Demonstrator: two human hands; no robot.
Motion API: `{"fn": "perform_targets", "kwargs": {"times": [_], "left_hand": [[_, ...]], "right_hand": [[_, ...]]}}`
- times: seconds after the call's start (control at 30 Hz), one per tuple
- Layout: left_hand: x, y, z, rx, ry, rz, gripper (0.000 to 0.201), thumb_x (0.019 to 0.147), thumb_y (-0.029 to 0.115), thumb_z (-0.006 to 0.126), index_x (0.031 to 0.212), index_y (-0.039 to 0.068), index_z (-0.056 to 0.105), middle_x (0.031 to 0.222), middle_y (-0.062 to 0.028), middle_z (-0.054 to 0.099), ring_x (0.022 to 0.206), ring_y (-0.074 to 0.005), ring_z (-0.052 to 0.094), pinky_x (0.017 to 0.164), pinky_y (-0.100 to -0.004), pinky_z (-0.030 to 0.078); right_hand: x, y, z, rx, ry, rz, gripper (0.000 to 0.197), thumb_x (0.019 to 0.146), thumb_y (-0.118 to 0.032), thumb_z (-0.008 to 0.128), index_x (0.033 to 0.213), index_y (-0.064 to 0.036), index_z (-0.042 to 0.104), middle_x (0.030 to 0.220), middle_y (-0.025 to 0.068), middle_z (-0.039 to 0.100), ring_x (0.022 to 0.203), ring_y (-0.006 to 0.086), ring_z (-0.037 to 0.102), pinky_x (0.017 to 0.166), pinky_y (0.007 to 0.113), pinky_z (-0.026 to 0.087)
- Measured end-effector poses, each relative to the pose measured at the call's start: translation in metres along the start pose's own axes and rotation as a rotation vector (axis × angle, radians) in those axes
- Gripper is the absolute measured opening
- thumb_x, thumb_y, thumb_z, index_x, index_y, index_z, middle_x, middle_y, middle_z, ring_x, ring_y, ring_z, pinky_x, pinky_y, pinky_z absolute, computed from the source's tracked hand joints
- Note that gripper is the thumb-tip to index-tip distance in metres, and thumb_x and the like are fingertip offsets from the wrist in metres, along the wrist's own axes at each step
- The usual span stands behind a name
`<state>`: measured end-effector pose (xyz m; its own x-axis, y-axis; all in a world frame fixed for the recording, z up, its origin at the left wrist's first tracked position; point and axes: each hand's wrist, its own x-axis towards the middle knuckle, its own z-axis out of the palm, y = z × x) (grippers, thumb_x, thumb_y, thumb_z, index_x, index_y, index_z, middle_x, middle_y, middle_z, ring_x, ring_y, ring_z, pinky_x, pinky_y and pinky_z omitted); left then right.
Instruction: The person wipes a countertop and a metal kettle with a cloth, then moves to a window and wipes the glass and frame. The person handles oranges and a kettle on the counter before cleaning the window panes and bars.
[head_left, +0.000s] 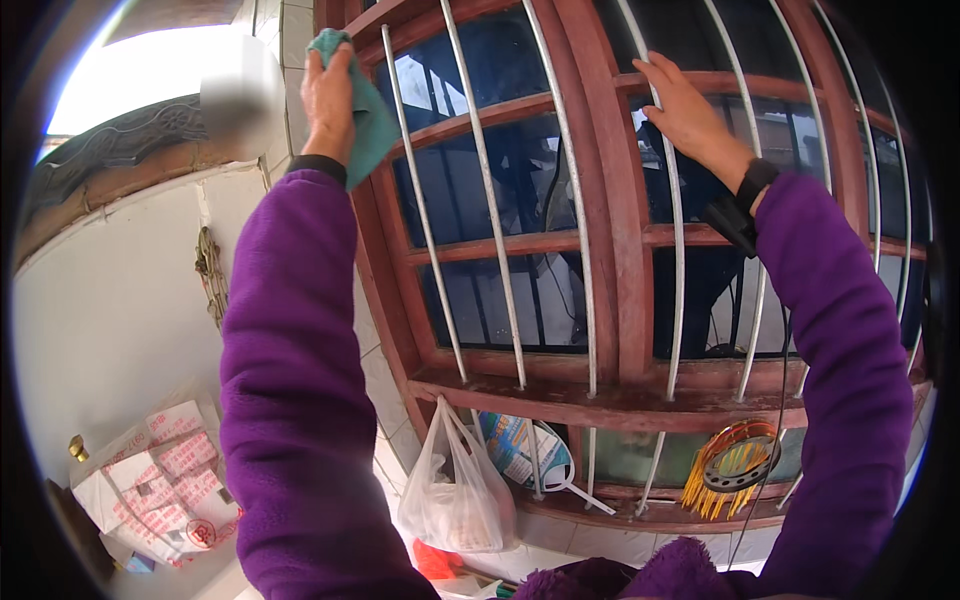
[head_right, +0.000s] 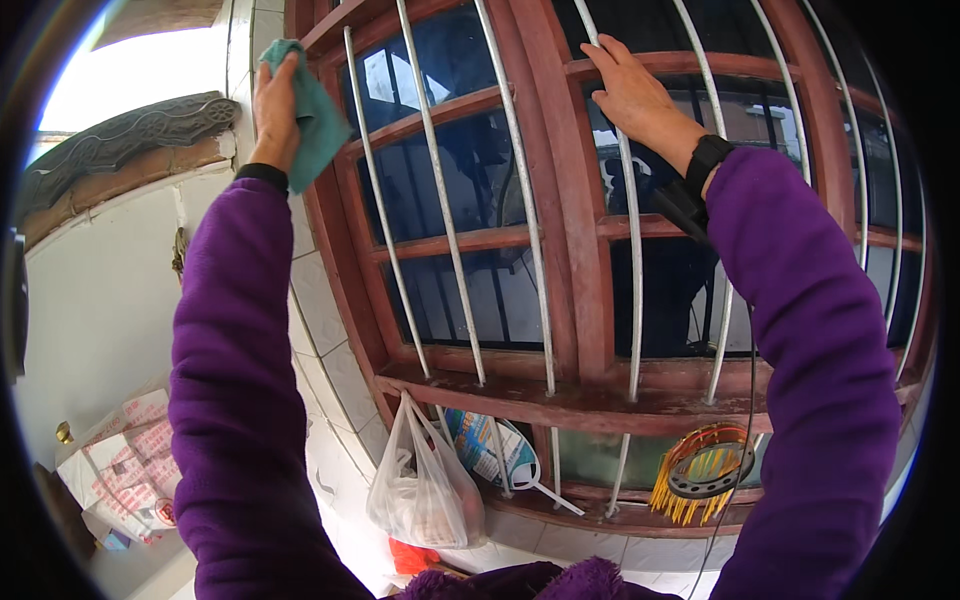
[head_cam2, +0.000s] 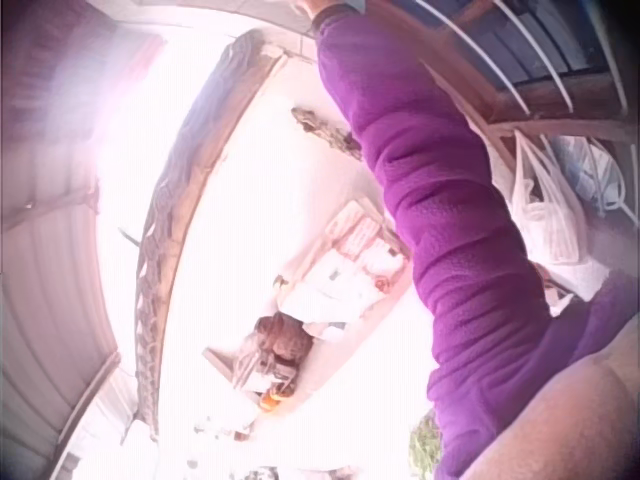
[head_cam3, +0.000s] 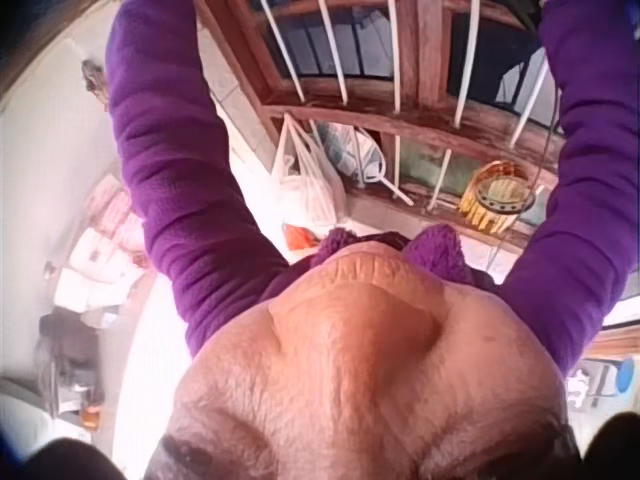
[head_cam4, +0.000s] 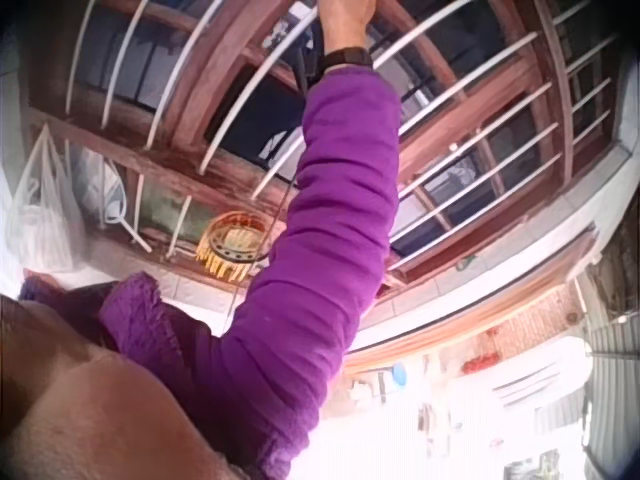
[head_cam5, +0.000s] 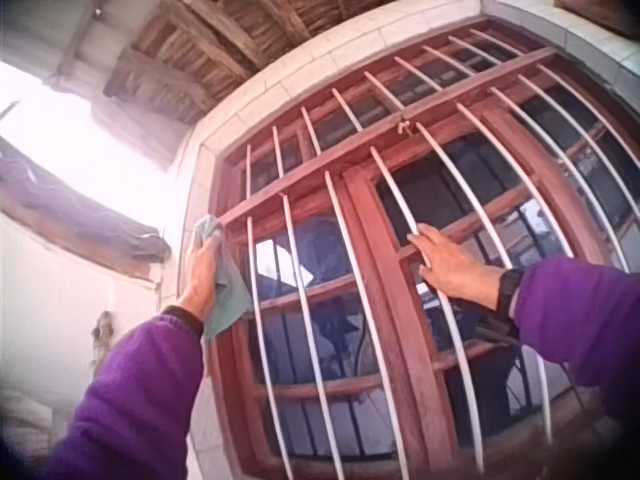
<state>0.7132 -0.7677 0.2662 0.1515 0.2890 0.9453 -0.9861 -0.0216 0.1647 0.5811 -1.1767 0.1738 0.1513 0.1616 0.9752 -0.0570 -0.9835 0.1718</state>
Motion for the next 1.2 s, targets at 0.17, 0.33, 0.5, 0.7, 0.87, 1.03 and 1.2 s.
{"fn": "perform_targets", "kwargs": {"times": [0.17,0.33,0.5,0.7,0.87,1.03,1.2], "left_hand": [[-0.034,-0.045,0.04,-0.281,-0.243,-0.117,0.063,0.089,0.04,0.061,0.137,0.003,0.043,0.127,-0.015,0.053,0.115,-0.0264,0.052,0.097,-0.0376,0.042],[-0.033,-0.093,0.078,0.036,-0.194,0.09,0.07,0.088,0.035,0.058,0.141,-0.003,0.033,0.137,-0.0241,0.042,0.127,-0.0369,0.042,0.106,-0.0423,0.034],[-0.01,-0.134,0.122,-0.005,-0.245,0.236,0.068,0.086,0.031,0.055,0.138,-0.005,0.031,0.14,-0.0314,0.039,0.129,-0.0451,0.039,0.108,-0.0439,0.032],[0.01,-0.176,0.156,0.517,-0.251,0.462,0.06,0.095,0.044,0.05,0.139,0.005,0.042,0.143,-0.0216,0.043,0.135,-0.0411,0.036,0.112,-0.0528,0.025],[0.047,-0.196,0.159,0.699,-0.341,0.237,0.072,0.093,0.06,0.047,0.142,0.008,0.042,0.148,-0.0184,0.037,0.14,-0.0386,0.031,0.111,-0.0639,0.019],[0.084,-0.212,0.152,0.52,-0.11,0.081,0.09,0.092,0.068,0.041,0.145,-0.005,0.036,0.15,-0.0313,0.031,0.141,-0.0481,0.025,0.117,-0.0495,0.02],[0.095,-0.222,0.152,0.389,-0.005,-0.043,0.089,0.091,0.07,0.033,0.149,0.003,0.034,0.154,-0.0305,0.025,0.145,-0.0442,0.021,0.118,-0.0491,0.018]], "right_hand": [[-0.007,-0.007,0.009,-0.058,0.132,-0.041,0.06,0.09,-0.005,0.058,0.146,-0.0154,0.039,0.154,0.0123,0.031,0.134,0.0355,0.042,0.108,0.042,0.042],[-0.014,-0.004,0.025,-0.028,0.269,-0.121,0.059,0.089,0.0,0.052,0.145,-0.0147,0.04,0.154,0.0136,0.032,0.138,0.0356,0.037,0.111,0.04,0.036],[-0.016,0.0,0.038,-0.201,0.258,-0.091,0.063,0.086,0.006,0.052,0.143,-0.021,0.047,0.157,0.0118,0.025,0.139,0.033,0.037,0.106,0.04,0.045],[-0.018,0.004,0.038,-0.18,0.24,-0.121,0.062,0.085,0.007,0.05,0.139,-0.0239,0.052,0.157,0.0127,0.025,0.141,0.0332,0.034,0.109,0.039,0.041],[-0.019,0.001,0.036,-0.136,0.228,-0.131,0.059,0.084,0.009,0.05,0.133,-0.0231,0.057,0.155,0.0135,0.025,0.142,0.0345,0.031,0.109,0.039,0.042],[-0.023,0.003,0.031,-0.139,0.207,-0.179,0.059,0.081,0.009,0.049,0.131,-0.0208,0.058,0.156,0.0131,0.022,0.142,0.0345,0.03,0.107,0.039,0.045],[-0.025,0.004,0.031,-0.105,0.156,-0.154,0.062,0.079,0.013,0.048,0.13,-0.0207,0.058,0.159,0.013,0.018,0.148,0.0344,0.019,0.119,0.039,0.027]]}}
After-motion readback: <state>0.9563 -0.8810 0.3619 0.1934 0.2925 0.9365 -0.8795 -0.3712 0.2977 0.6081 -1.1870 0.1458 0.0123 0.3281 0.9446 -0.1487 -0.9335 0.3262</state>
